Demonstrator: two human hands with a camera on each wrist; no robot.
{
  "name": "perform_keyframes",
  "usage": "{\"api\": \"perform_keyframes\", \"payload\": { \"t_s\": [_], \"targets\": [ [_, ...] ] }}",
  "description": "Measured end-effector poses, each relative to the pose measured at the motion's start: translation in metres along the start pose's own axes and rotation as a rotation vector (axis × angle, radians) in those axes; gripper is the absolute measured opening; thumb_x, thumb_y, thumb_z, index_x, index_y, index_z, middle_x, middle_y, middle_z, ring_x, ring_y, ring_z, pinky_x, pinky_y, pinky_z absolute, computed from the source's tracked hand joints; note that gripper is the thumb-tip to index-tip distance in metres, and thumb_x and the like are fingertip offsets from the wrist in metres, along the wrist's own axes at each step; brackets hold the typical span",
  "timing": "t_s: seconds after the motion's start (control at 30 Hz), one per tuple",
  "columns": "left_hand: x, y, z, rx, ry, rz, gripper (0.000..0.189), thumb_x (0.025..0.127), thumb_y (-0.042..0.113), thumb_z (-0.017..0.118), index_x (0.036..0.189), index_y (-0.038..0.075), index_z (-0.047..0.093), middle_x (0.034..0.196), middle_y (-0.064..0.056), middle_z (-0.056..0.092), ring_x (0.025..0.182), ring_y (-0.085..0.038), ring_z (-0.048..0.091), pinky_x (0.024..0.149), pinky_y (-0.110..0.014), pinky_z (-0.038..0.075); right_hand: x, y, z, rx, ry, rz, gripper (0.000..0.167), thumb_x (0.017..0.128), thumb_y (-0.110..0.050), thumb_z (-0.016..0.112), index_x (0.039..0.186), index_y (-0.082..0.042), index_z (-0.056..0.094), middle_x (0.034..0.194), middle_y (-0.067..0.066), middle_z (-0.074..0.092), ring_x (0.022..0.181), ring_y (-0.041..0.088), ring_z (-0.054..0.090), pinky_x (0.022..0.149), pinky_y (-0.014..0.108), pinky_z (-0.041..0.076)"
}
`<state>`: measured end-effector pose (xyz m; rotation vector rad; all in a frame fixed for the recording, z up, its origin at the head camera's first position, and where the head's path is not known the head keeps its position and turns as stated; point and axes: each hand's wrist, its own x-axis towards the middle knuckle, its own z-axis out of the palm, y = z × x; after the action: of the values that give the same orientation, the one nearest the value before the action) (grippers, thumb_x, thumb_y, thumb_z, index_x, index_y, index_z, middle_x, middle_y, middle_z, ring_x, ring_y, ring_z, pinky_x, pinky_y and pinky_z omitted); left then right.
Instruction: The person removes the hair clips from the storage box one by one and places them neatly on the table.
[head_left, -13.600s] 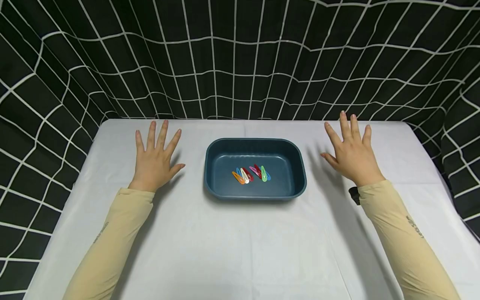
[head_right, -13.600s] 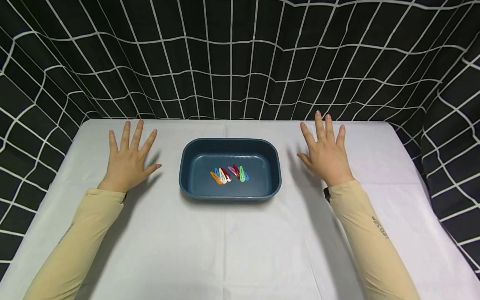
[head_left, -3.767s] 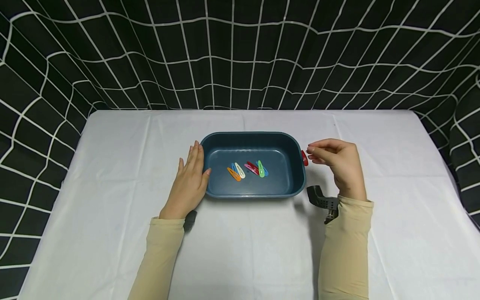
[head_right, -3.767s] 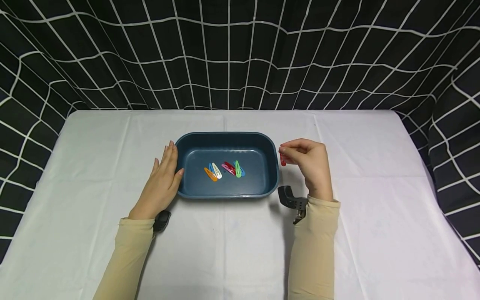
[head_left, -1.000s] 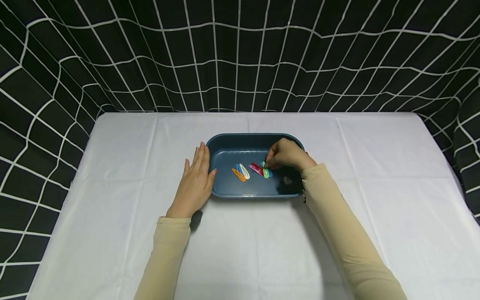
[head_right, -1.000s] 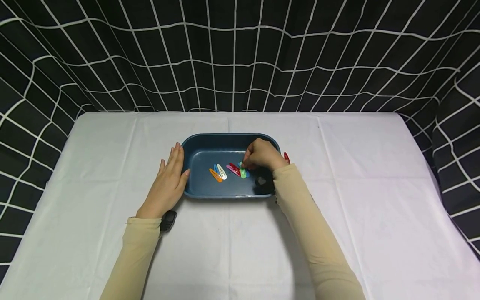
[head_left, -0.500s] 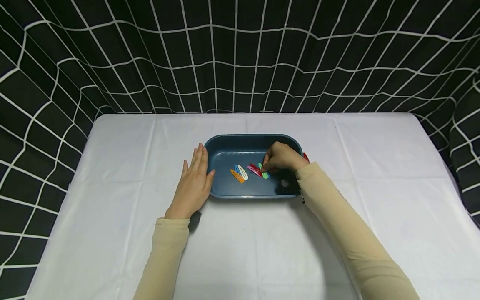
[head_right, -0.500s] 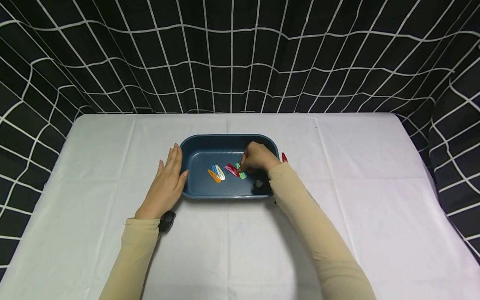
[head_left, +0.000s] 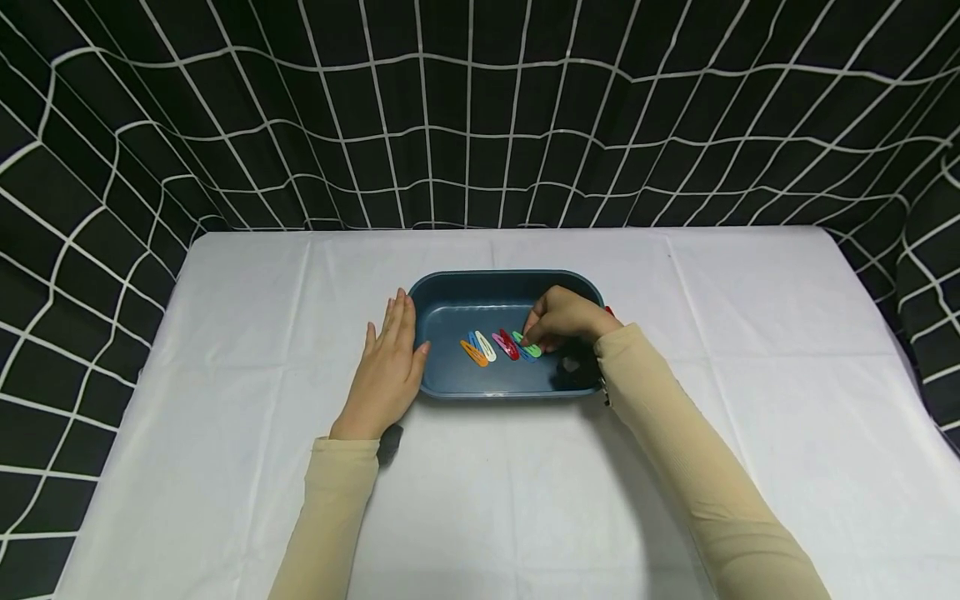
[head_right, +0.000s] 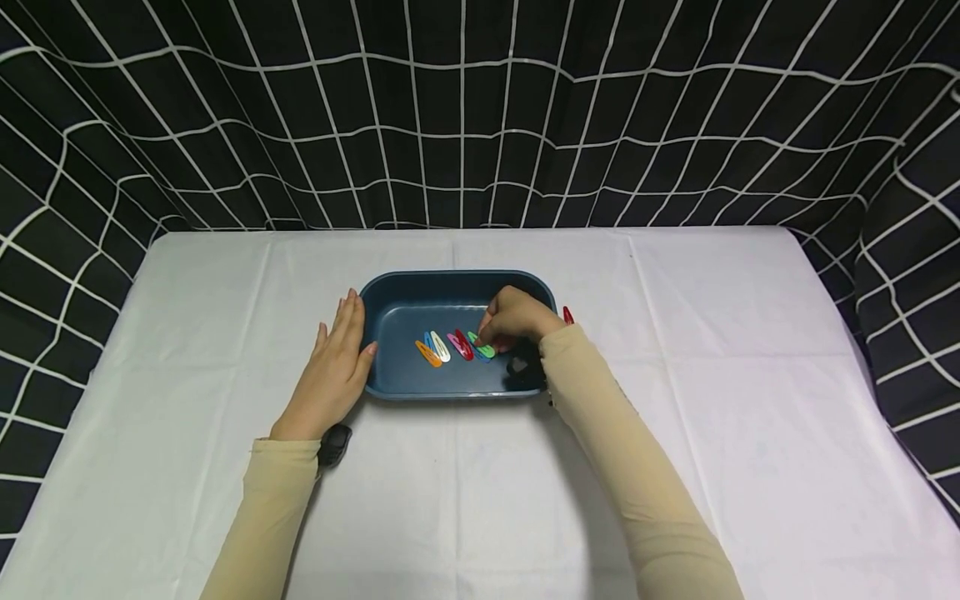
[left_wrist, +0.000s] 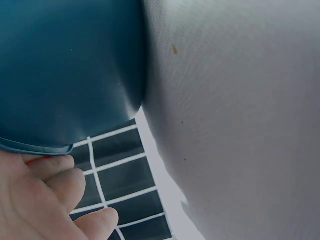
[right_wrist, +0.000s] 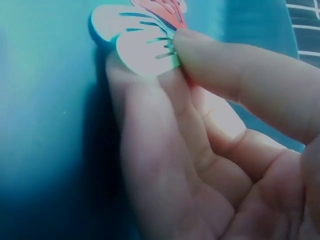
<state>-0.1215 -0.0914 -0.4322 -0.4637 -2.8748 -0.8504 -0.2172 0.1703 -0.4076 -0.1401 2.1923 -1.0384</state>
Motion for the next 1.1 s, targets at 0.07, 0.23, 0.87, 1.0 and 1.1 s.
{"api": "perform_keyframes", "payload": {
  "t_s": [0.07,0.23,0.87,1.0,1.1],
  "targets": [
    [0.0,0.0,0.0,-0.004,0.003,0.0,0.062,0.099,0.02,0.047,0.146,-0.009,0.019,0.155,-0.019,0.01,0.142,-0.032,0.012,0.108,-0.059,0.012,0.0,0.0,-0.001,0.009,0.007,0.012,0.011,0.078,0.001,0.072,0.082,0.01,0.067,0.061,0.002,0.062,0.05,0.007,0.055,0.051,0.021,0.049],
    [0.0,0.0,0.001,-0.007,0.0,0.001,0.061,0.1,0.02,0.046,0.146,-0.009,0.018,0.155,-0.02,0.01,0.142,-0.033,0.012,0.108,-0.059,0.013,-0.001,0.001,-0.003,0.048,0.029,0.021,0.011,0.08,0.002,0.07,0.085,0.012,0.067,0.066,0.003,0.062,0.052,0.007,0.056,0.054,0.021,0.051],
    [0.0,-0.003,0.001,-0.003,0.003,0.005,0.06,0.101,0.022,0.044,0.146,-0.008,0.018,0.155,-0.021,0.012,0.142,-0.032,0.012,0.108,-0.058,0.013,-0.009,0.002,-0.006,0.312,0.023,-0.084,0.016,0.084,0.003,0.062,0.094,0.016,0.061,0.073,0.007,0.064,0.059,0.008,0.062,0.06,0.025,0.054],
    [0.0,-0.004,0.001,-0.01,-0.003,0.001,0.061,0.1,0.021,0.045,0.146,-0.008,0.017,0.155,-0.019,0.01,0.143,-0.031,0.01,0.108,-0.059,0.013,-0.013,0.002,-0.006,0.371,0.047,-0.122,0.014,0.085,0.004,0.06,0.094,0.015,0.06,0.074,0.006,0.064,0.061,0.009,0.062,0.061,0.025,0.054],
    [0.0,-0.004,0.0,-0.009,-0.013,-0.003,0.061,0.1,0.02,0.046,0.147,-0.007,0.017,0.156,-0.018,0.009,0.143,-0.029,0.009,0.108,-0.058,0.012,-0.02,0.002,-0.007,0.406,0.078,-0.154,0.013,0.085,0.003,0.061,0.093,0.014,0.061,0.073,0.005,0.064,0.063,0.009,0.062,0.063,0.025,0.054]
  ]
}}
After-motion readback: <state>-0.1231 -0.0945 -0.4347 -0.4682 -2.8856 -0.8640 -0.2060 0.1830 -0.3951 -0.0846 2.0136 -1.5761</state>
